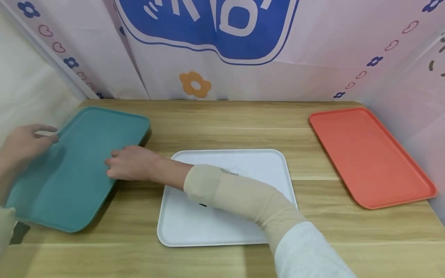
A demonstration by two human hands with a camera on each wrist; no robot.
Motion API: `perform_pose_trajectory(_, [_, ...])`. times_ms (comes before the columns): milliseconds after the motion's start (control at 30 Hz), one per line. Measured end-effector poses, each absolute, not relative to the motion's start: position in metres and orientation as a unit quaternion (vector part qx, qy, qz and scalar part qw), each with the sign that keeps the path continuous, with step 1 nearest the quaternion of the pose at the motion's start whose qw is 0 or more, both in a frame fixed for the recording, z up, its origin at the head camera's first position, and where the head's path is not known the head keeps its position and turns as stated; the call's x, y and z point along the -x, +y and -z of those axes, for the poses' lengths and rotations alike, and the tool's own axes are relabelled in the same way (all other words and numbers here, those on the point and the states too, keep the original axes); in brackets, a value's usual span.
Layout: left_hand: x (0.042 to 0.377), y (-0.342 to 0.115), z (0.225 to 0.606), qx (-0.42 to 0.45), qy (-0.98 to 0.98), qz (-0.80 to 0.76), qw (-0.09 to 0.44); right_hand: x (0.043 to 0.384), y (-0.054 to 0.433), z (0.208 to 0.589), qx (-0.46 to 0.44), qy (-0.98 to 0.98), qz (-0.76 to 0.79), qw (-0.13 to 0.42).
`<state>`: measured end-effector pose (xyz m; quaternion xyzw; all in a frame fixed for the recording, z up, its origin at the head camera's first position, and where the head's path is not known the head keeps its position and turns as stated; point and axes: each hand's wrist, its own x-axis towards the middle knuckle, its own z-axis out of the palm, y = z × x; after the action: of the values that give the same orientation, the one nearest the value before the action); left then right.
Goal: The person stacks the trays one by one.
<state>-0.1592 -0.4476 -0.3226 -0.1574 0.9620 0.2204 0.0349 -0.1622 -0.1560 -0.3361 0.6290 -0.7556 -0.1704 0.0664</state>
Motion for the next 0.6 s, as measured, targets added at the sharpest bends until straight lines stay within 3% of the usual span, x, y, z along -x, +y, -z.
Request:
perform_pose_trajectory(367, [0.168,-0.433,0.314,0.081,0.97,-0.228,0.026,0.162,-0.13,0.329,-0.639,-0.745,0.164,0.095])
perform_pose_trajectory(600, [0.17,-0.433,0.315,0.08,0.968,-0.234,0.036,0.163,-0.118,0.328,-0.637,-0.745,0.166,0.105])
